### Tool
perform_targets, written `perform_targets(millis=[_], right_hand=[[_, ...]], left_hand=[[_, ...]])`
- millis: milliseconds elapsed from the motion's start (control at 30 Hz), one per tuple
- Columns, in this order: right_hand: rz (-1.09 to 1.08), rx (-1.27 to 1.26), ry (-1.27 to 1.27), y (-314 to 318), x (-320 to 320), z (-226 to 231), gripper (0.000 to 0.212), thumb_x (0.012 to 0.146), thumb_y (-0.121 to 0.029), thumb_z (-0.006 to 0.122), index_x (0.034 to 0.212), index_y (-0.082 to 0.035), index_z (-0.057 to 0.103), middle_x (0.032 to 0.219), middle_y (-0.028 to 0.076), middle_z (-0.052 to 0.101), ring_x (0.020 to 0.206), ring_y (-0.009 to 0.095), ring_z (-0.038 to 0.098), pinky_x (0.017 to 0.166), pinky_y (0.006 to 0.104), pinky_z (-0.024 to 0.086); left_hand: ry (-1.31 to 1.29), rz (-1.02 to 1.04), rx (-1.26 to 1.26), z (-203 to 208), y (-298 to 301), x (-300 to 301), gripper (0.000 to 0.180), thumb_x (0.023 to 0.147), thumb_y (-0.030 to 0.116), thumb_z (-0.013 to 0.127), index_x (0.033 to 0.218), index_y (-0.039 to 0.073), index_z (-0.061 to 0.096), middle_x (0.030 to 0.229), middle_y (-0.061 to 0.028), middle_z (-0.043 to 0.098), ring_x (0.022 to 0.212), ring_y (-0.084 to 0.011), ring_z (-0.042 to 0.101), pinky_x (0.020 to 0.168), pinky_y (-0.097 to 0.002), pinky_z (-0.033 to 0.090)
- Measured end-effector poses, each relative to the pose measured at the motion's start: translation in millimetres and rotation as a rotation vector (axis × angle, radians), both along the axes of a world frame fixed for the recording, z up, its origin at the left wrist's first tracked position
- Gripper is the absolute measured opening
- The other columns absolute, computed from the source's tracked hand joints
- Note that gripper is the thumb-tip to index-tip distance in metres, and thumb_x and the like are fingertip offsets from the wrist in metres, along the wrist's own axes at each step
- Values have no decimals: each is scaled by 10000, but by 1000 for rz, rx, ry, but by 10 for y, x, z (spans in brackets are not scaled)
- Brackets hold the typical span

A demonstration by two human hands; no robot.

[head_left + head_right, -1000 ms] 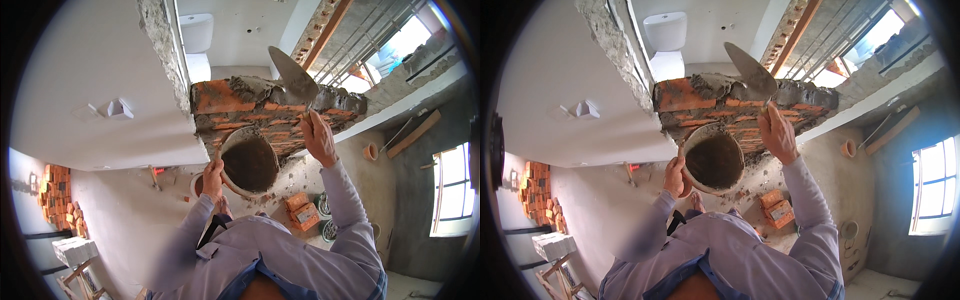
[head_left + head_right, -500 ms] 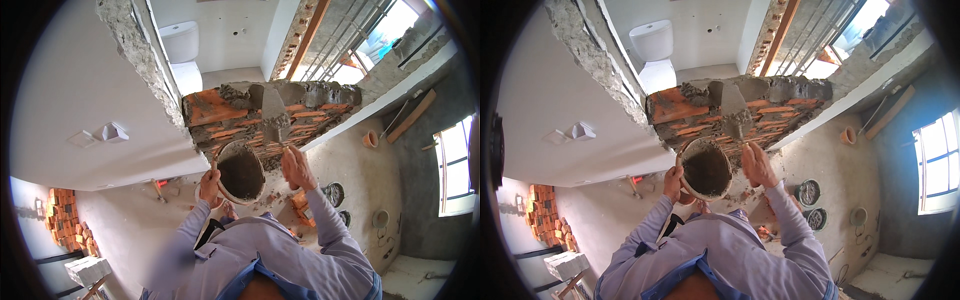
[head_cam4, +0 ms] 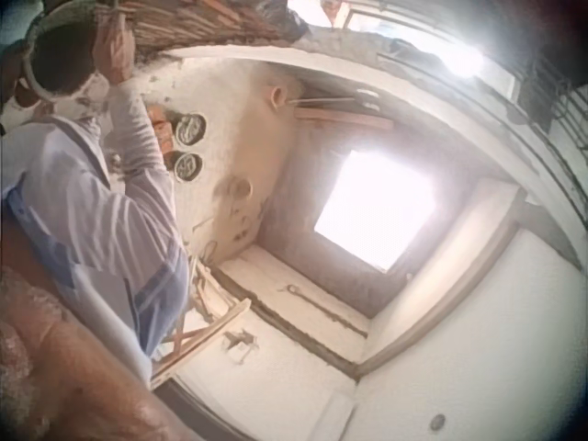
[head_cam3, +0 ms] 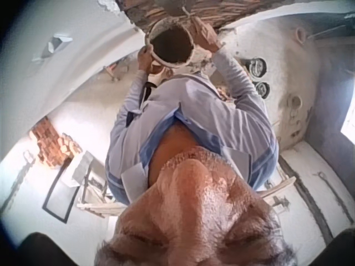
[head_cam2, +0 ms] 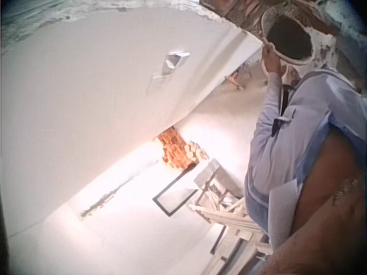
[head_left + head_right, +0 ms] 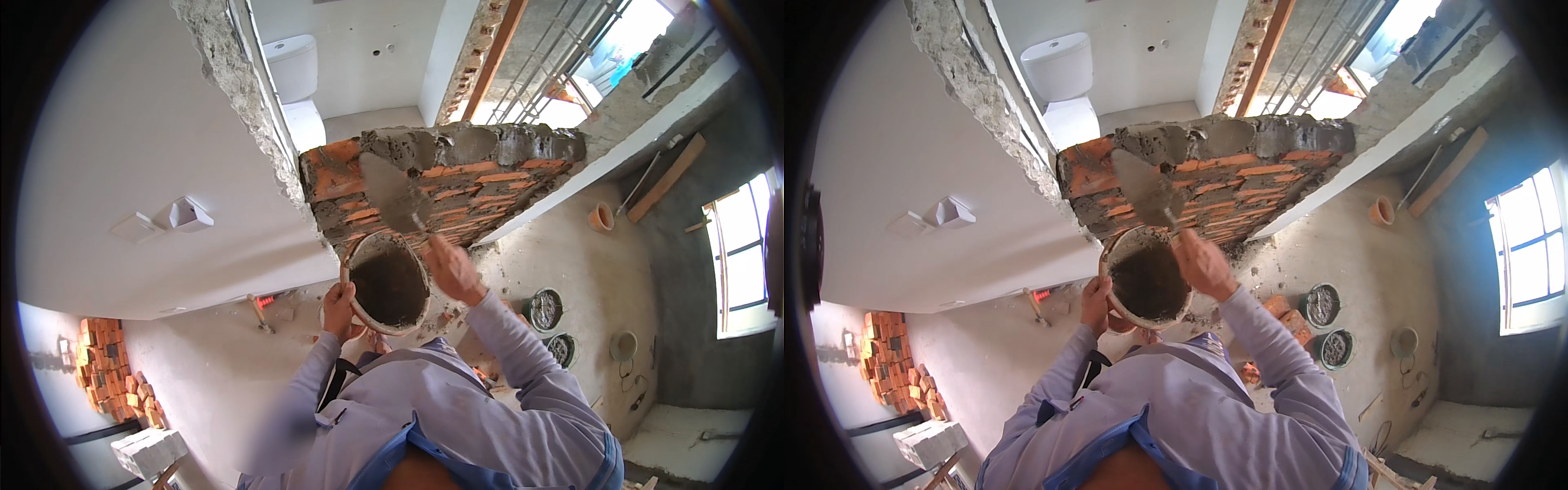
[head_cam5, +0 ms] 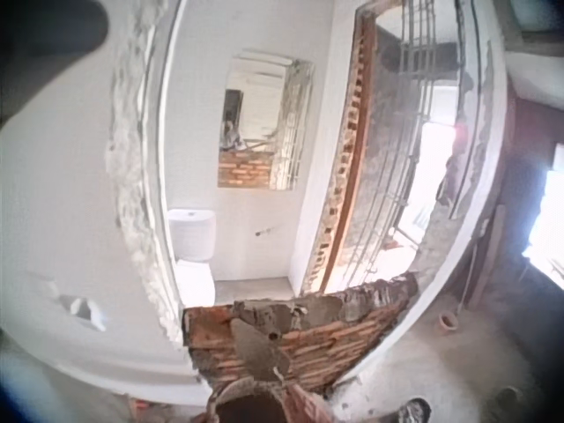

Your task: The person scoops mortar from a bucket and applies it to a brick wall using a trowel. They then pick up a brick, place it on the mortar, and tap it into position. The person also breaks a brick with the trowel and places the broken piece into the wall.

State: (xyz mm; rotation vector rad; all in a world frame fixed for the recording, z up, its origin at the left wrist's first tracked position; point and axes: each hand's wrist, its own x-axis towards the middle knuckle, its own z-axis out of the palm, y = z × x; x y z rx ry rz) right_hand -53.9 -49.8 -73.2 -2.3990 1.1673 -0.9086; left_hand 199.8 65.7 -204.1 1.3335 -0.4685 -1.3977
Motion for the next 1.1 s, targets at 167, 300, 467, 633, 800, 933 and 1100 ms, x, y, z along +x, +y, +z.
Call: perform_targets(millis=[167,300,467,633,800,933,1100], right_hand=[[-138,-120,79,-530,-1154,-132,242,988,-203,499,1093,10,546,813,292,621,743,489,593,641,521,470],[-339,238,18,-181,-1422,334,209,965,-199,511,1054,-14,549,828,262,605,787,491,578,650,510,450],[-23,299,180,611,-1381,793,228,900,-118,589,1087,-3,526,883,194,626,824,424,622,677,466,491],[48,213,617,714,-1023,334,342,870,-117,617,1180,-5,522,992,133,591,832,342,663,726,435,558],[-10,-13,709,900,-987,122,395,828,-74,605,1185,53,493,1008,147,568,805,301,687,681,402,593],[236,45,789,1053,-1402,402,415,831,-94,611,1194,75,500,969,144,585,804,281,685,652,380,593],[115,-249,608,892,-1405,355,549,825,-119,618,1313,86,472,1056,160,561,890,248,667,651,367,582]], left_hand=[[-61,-26,-9,171,-68,9,221,979,244,619,1000,24,633,913,-25,661,768,-115,635,694,-275,551],[-94,-6,9,550,-63,6,261,974,282,626,900,32,647,798,14,610,666,-71,531,562,-236,436],[-293,-230,-82,893,-147,37,355,999,348,552,915,11,626,791,42,552,728,-78,476,652,-260,407],[-177,-362,-200,1388,-333,-279,215,996,261,602,897,70,600,774,81,502,696,-15,416,617,-205,393],[-446,-353,-304,1779,-365,-658,285,981,218,618,740,103,516,720,93,379,676,-26,316,575,-219,298],[-429,-294,-315,1839,-290,-779,275,986,216,610,746,112,525,725,93,407,685,-21,347,604,-210,331],[-333,-366,-327,2188,-224,-1013,238,993,218,603,792,104,549,738,95,445,692,-8,375,621,-188,344]])
